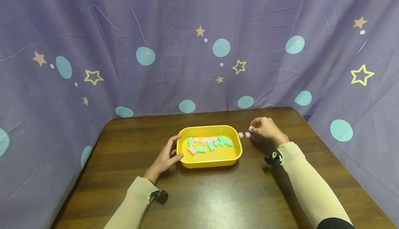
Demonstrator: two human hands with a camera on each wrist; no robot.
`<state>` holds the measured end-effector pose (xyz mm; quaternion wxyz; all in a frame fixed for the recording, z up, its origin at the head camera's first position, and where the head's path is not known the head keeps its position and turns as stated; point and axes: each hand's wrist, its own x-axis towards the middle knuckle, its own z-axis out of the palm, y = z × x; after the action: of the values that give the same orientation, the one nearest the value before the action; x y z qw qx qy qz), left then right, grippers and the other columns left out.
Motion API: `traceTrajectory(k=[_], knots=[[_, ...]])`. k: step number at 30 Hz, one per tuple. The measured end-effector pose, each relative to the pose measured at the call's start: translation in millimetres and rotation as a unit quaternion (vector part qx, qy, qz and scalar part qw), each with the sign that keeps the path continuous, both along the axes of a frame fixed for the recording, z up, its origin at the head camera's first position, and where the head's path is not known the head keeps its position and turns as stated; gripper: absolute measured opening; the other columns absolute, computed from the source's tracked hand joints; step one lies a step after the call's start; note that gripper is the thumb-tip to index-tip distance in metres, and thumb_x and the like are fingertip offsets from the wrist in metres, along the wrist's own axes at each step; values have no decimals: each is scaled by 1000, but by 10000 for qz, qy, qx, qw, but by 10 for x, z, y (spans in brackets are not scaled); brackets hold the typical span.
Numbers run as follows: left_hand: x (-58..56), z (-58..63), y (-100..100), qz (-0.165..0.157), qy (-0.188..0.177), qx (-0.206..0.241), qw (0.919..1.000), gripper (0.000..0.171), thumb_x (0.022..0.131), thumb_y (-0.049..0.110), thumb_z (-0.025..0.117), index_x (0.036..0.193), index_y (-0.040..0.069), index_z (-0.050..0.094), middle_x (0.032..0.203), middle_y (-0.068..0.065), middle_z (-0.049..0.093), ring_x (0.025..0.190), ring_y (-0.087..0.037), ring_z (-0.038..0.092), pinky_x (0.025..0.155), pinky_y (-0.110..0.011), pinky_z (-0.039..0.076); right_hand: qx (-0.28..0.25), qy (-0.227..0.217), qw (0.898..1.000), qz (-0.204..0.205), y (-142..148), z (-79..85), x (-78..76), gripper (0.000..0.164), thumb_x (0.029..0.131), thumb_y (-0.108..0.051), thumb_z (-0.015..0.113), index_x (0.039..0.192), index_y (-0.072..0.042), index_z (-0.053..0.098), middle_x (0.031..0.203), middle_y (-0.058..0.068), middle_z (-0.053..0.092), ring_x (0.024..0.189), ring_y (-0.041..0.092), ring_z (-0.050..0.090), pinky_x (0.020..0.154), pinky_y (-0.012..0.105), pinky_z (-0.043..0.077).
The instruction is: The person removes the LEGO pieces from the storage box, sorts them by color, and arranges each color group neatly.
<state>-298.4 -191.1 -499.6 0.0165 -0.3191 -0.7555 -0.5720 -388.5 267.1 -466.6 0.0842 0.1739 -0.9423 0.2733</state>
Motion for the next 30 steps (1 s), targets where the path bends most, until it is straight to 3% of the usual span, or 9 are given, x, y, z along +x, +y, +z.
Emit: traceTrajectory(k=[2, 8, 14, 18, 25, 30], knots=[[-15, -11, -1, 32, -11, -22, 10000, 66, 88, -4, 64, 141, -13, 27, 149, -37, 22, 132, -56, 33, 99, -66, 38, 70, 21, 10000, -7, 32, -34, 3, 12, 79, -11, 73, 91, -7, 74, 77, 2, 70, 70, 14, 61, 65, 31, 47], [-122, -199, -34, 219, 2, -104, 9997, 66, 90, 1, 65, 145, 0, 29, 154, -26, 24, 137, -47, 34, 103, -60, 39, 270, -52, 9995, -142, 74, -128, 21, 13, 79, -13, 74, 91, -7, 74, 77, 1, 70, 70, 14, 60, 66, 33, 47], [-158, -240, -45, 175, 32, 4, 9998, 66, 89, 2, 66, 145, 2, 29, 153, -25, 26, 137, -46, 35, 103, -59, 40, 262, -248, 9991, -243, 70, -176, 57, 12, 80, -13, 73, 91, -8, 74, 79, 0, 70, 73, 14, 62, 69, 34, 48], [-140, -214, -36, 150, 36, -21, 9999, 67, 89, -2, 64, 145, -2, 27, 153, -28, 25, 136, -49, 34, 102, -60, 39, 261, -296, 9990, -224, 74, -212, 73, 11, 80, -13, 72, 90, -9, 74, 79, -1, 70, 73, 12, 61, 69, 32, 48], [10, 17, -16, 23, 2, -80, 10000, 66, 89, -2, 64, 141, -14, 26, 148, -37, 24, 133, -55, 33, 99, -64, 39, 100, -291, 9993, -214, 91, -269, 108, 10, 81, -14, 74, 90, -8, 74, 77, -1, 70, 71, 12, 61, 67, 31, 47], [37, 52, 1, 11, -26, -97, 9999, 67, 89, -3, 64, 142, -14, 25, 149, -37, 22, 133, -55, 34, 100, -64, 39, -22, -381, 9988, -296, 109, -284, 136, 11, 82, -13, 73, 92, -8, 74, 78, 0, 69, 73, 13, 60, 67, 30, 47]])
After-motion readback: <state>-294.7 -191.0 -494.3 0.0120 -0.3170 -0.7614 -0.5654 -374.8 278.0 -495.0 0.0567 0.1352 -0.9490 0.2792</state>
